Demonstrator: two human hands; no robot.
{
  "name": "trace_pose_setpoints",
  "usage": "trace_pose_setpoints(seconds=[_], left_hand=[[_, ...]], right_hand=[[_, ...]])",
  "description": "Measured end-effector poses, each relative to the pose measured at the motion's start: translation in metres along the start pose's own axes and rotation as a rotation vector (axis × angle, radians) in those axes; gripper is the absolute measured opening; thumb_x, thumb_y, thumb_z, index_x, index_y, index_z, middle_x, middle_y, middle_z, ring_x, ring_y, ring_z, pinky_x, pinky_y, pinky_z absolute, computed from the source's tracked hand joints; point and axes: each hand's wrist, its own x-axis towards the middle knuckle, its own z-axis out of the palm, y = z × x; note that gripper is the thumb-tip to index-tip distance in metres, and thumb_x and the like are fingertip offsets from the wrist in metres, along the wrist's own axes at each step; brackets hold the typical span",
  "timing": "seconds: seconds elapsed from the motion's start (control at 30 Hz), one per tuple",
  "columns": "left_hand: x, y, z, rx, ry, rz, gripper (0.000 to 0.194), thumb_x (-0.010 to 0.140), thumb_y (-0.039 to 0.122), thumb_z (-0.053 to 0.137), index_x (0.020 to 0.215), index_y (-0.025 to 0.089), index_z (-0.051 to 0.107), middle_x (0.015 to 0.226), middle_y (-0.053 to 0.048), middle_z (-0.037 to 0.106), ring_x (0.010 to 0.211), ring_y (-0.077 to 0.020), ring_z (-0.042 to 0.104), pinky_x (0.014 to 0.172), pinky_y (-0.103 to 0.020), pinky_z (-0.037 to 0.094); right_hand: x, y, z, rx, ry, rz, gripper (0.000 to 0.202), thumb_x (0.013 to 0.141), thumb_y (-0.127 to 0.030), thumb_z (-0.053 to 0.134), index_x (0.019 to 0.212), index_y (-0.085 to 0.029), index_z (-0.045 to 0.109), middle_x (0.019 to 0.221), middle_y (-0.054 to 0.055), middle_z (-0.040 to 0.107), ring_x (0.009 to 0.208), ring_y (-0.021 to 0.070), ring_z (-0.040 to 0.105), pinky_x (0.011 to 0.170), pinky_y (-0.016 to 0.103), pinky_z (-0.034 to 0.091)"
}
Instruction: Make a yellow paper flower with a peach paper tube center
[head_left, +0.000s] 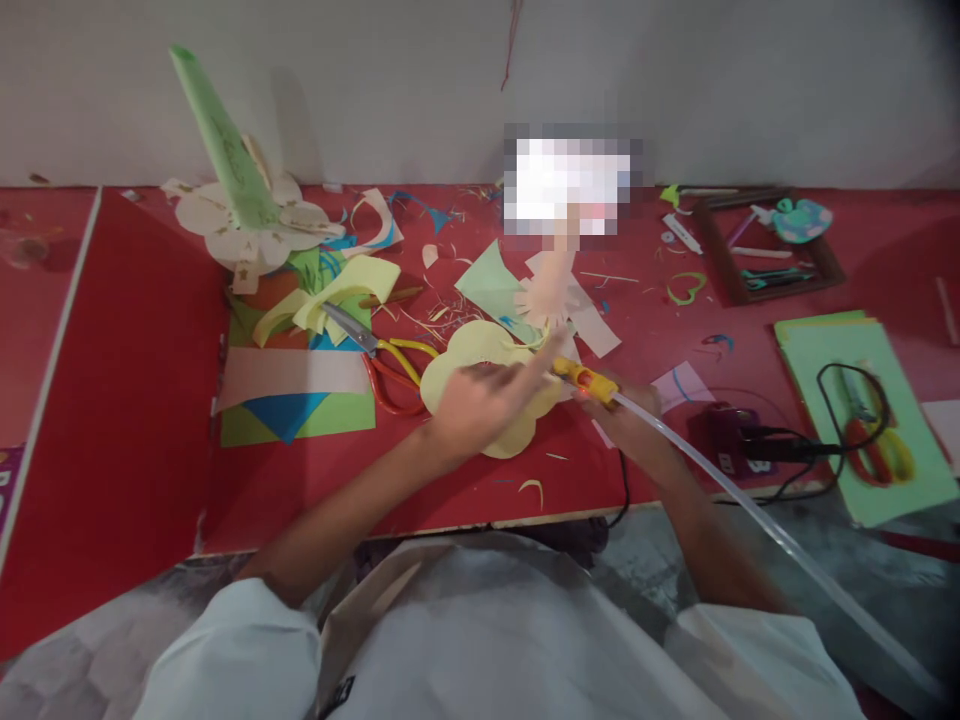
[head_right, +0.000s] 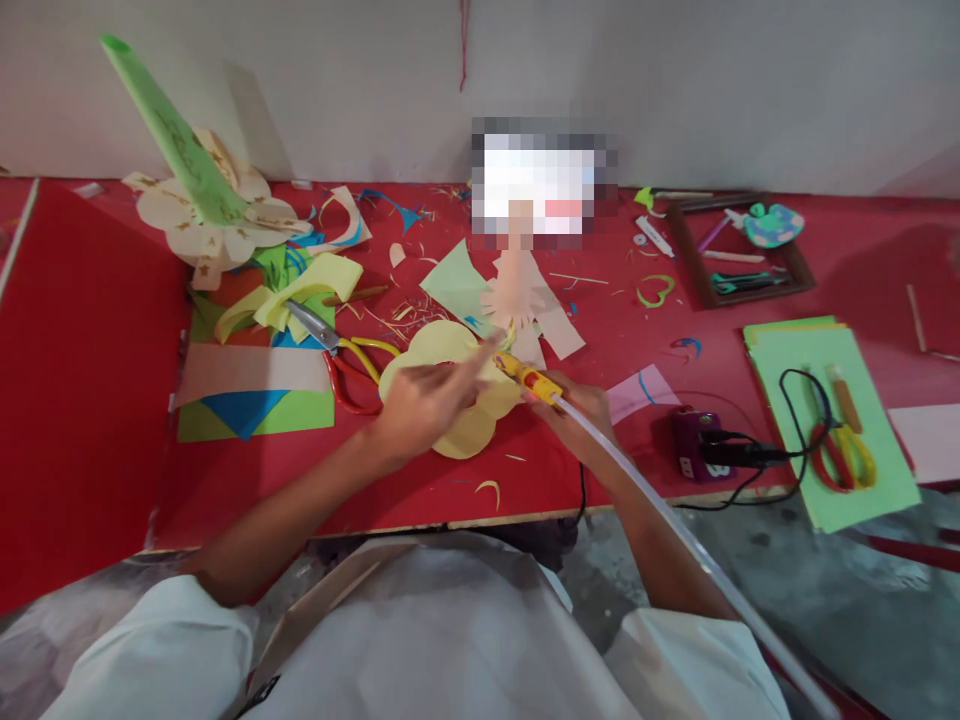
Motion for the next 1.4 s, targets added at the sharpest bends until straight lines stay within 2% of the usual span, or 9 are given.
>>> trace_pose_setpoints(seconds=[0.13,0.27,0.43,0.77,0.87,0.97,1.13,1.23,1.4], left_hand=[[0.000,-0.052,-0.016,0.022,-0.098,-0.496,0.033,0.109,0.030,0.046,0.124,0.020,0.074,0.112,-0.011,0.078,0.095,-0.0236,0.072,0.070,-0.030,0.045],[-0.002,-0.088,-0.019,-0.043,-0.291,-0.672,0.029,0.105,0.035,0.053,0.111,0.020,0.077,0.109,-0.011,0.079,0.104,-0.0300,0.071,0.076,-0.034,0.046],[-0.005,-0.097,-0.012,-0.223,-0.318,-0.696,0.033,0.095,0.032,0.067,0.127,0.025,0.073,0.105,-0.003,0.083,0.100,-0.0262,0.074,0.082,-0.034,0.048],[-0.003,-0.104,-0.014,-0.283,-0.319,-0.546,0.019,0.091,0.022,0.058,0.094,0.019,0.076,0.095,-0.008,0.079,0.089,-0.0236,0.069,0.081,-0.034,0.047],[-0.008,-0.108,-0.020,-0.252,-0.284,-0.528,0.016,0.091,0.020,0.053,0.094,0.018,0.069,0.097,-0.009,0.074,0.090,-0.0223,0.065,0.080,-0.033,0.045],[-0.013,-0.111,-0.025,-0.226,-0.223,-0.539,0.016,0.096,0.021,0.047,0.102,0.018,0.061,0.093,-0.007,0.069,0.086,-0.0212,0.062,0.077,-0.032,0.042],[-0.015,-0.109,-0.037,-0.215,-0.186,-0.583,0.014,0.102,0.027,0.042,0.105,0.020,0.054,0.087,-0.004,0.066,0.077,-0.0189,0.057,0.074,-0.031,0.039],[-0.020,-0.110,-0.046,-0.230,-0.156,-0.582,0.011,0.101,0.026,0.043,0.101,0.021,0.053,0.085,-0.003,0.064,0.077,-0.0183,0.056,0.073,-0.030,0.039],[-0.039,-0.127,-0.065,-0.255,0.023,-0.654,0.006,0.096,0.027,0.049,0.095,0.022,0.053,0.077,0.000,0.059,0.067,-0.0155,0.051,0.066,-0.028,0.037]], right_hand=[[-0.016,0.008,-0.028,-0.110,0.118,0.031,0.040,0.097,-0.058,0.061,0.104,-0.022,0.077,0.069,0.005,0.073,0.054,0.0219,0.064,0.056,0.033,0.049],[-0.032,0.032,-0.048,-0.286,0.127,0.163,0.042,0.100,-0.053,0.052,0.123,-0.023,0.071,0.096,0.012,0.079,0.082,0.0312,0.076,0.073,0.039,0.056],[-0.027,0.070,-0.055,-0.435,0.162,0.229,0.052,0.106,-0.040,0.035,0.148,-0.015,0.053,0.127,0.024,0.072,0.114,0.0379,0.071,0.094,0.050,0.055],[0.019,0.099,-0.059,-0.686,0.332,0.344,0.047,0.108,-0.036,0.032,0.137,-0.010,0.059,0.115,0.028,0.067,0.111,0.0387,0.061,0.089,0.054,0.049],[0.032,0.087,-0.062,-0.736,0.367,0.358,0.044,0.107,-0.038,0.041,0.135,-0.012,0.064,0.118,0.028,0.067,0.117,0.0405,0.060,0.092,0.058,0.048],[0.060,0.058,-0.056,-0.467,0.351,0.133,0.040,0.107,-0.040,0.046,0.138,-0.021,0.063,0.129,0.020,0.068,0.124,0.0344,0.061,0.102,0.054,0.050],[0.136,0.003,-0.019,-0.005,0.324,-0.172,0.073,0.101,-0.055,0.060,0.162,-0.028,0.034,0.156,0.015,0.055,0.136,0.0312,0.059,0.103,0.049,0.057],[0.173,-0.017,0.003,0.081,0.255,-0.220,0.066,0.099,-0.058,0.062,0.154,-0.025,0.048,0.141,0.014,0.067,0.123,0.0303,0.067,0.100,0.046,0.059],[0.161,-0.046,0.008,0.363,0.316,-0.274,0.052,0.100,-0.058,0.062,0.141,-0.026,0.060,0.126,0.010,0.074,0.113,0.0276,0.072,0.095,0.042,0.062]])
